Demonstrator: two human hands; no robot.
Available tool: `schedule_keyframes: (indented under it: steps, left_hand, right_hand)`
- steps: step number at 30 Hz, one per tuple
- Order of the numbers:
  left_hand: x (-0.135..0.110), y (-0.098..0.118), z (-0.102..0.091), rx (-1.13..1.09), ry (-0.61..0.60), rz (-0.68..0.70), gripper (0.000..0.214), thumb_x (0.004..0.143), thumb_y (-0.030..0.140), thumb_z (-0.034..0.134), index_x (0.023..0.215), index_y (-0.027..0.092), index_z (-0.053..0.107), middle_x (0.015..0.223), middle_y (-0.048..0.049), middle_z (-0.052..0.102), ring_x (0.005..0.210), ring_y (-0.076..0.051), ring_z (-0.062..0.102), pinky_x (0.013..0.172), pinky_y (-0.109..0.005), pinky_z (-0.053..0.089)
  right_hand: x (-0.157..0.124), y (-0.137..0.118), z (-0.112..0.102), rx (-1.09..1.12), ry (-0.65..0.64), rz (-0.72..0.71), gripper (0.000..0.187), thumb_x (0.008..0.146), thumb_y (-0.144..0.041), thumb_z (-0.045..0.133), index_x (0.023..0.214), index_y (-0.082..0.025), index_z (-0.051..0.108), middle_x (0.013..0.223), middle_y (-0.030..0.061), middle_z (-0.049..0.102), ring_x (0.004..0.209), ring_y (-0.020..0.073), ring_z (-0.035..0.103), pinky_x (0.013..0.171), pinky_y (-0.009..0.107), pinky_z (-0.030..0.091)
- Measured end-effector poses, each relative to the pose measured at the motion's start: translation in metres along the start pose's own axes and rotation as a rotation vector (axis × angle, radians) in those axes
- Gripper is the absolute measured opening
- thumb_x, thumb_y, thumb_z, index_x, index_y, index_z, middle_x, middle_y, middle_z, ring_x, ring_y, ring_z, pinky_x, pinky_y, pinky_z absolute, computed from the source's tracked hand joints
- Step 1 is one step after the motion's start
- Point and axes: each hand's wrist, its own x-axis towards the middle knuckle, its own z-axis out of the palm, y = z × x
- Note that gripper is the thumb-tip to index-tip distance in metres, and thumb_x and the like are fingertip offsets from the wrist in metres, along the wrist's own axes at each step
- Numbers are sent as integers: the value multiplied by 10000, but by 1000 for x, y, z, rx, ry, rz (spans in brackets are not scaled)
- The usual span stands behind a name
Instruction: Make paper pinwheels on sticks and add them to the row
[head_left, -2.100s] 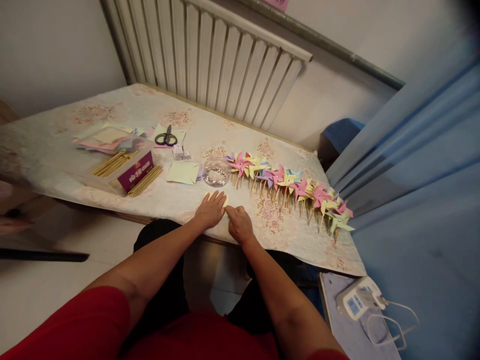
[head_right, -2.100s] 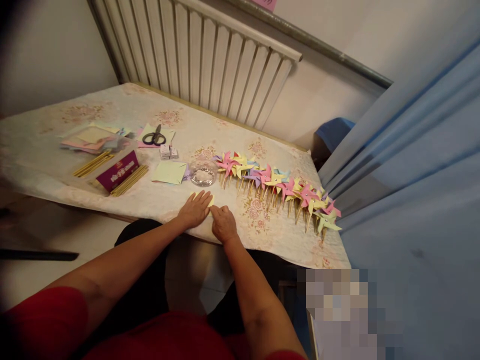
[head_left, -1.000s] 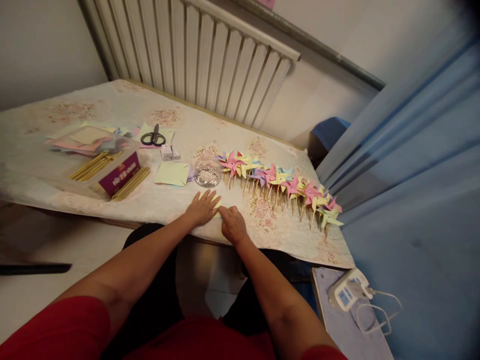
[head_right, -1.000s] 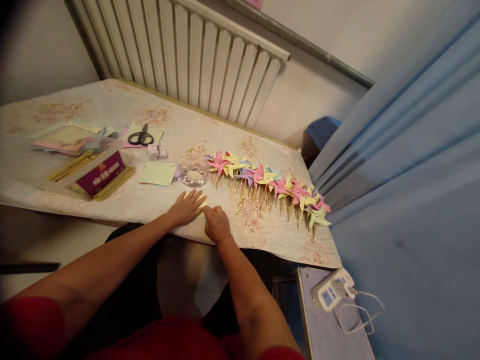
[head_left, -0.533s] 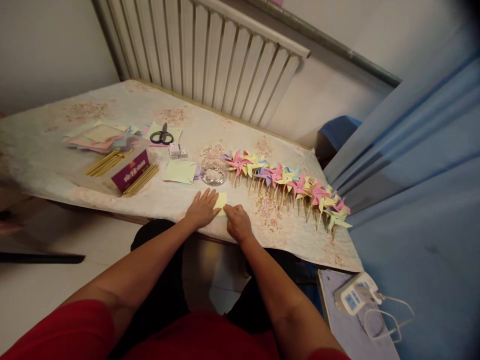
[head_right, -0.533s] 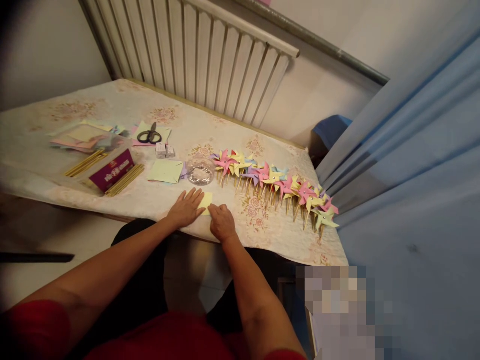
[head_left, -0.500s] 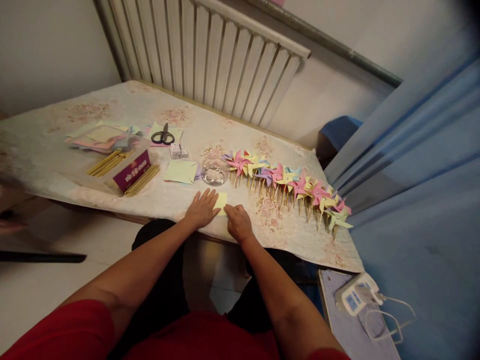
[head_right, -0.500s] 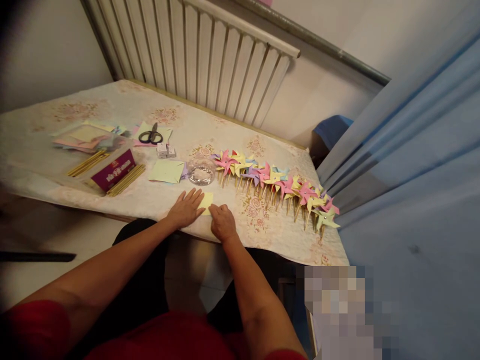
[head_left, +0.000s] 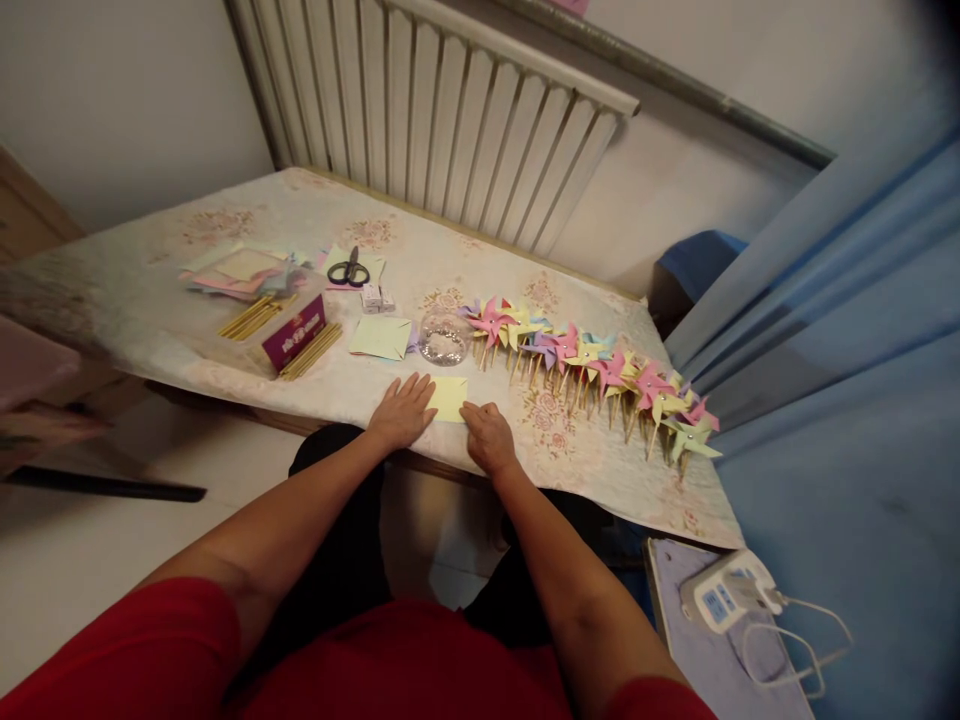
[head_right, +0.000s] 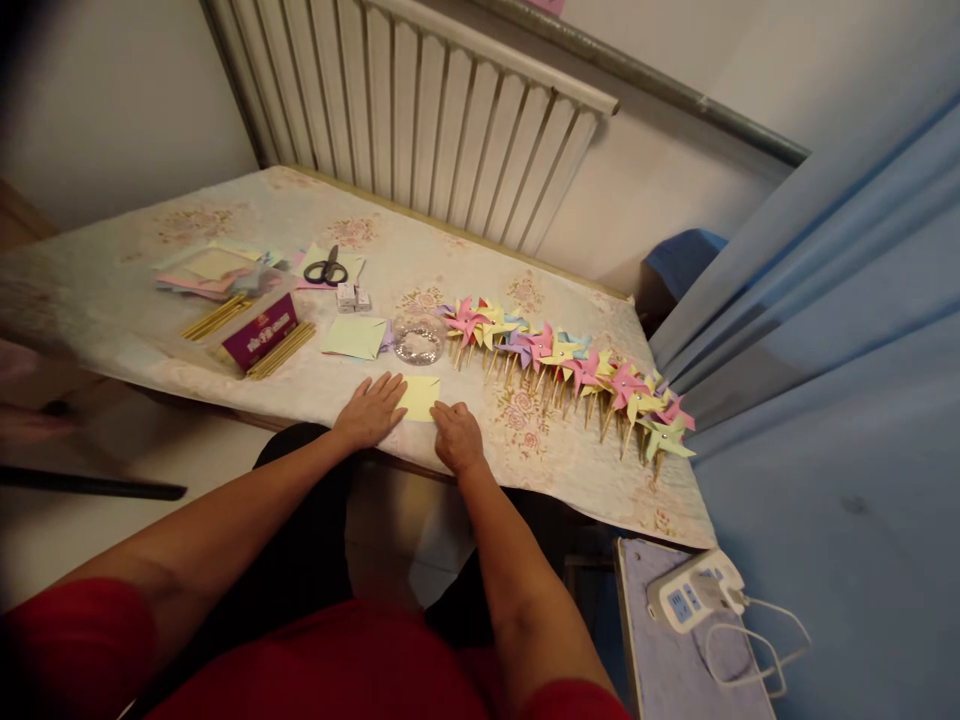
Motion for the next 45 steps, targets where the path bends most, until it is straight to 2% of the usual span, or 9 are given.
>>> schedule_keyframes:
  steps: [19, 26, 35, 45]
  left_hand:
    - [-3, 4, -7, -8, 62, 4, 529, 989, 336, 330, 1468, 169, 479, 1586, -111, 402, 1492, -299, 295, 1199, -524, 218]
    - [-2, 0, -6, -76, 57, -10, 499, 1001, 316, 291, 1434, 203, 513, 1560, -70, 452, 1480, -261, 328, 1206, -499, 219]
    - [-4, -1, -6, -49, 56, 17, 502, 982, 256, 306, 1437, 193, 507, 1563, -84, 445, 1473, -275, 335, 1196, -515, 228]
    - [-4, 0, -6, -49, 67, 19, 500, 970, 240, 325, 1429, 197, 517, 1561, -89, 447, 1475, -281, 334, 1196, -521, 227]
  right_hand:
    - [-1, 0, 2, -13, 39, -6, 303, 869, -39, 492, 992, -190, 725, 1225, 63, 699, 936, 238, 490, 886, 349, 479]
    - [-2, 2, 4, -9, 36, -6, 318, 874, -32, 483, 997, -196, 727, 1232, 57, 699, 945, 234, 501, 887, 344, 484]
    - [-2, 4, 6, -16, 21, -4, 301, 895, -46, 478, 994, -193, 721, 1219, 78, 685, 955, 228, 497, 892, 344, 474]
    - [-1, 0, 2, -13, 4, 19, 316, 852, -22, 485, 985, -196, 714, 1182, 75, 692, 964, 236, 502, 902, 351, 476]
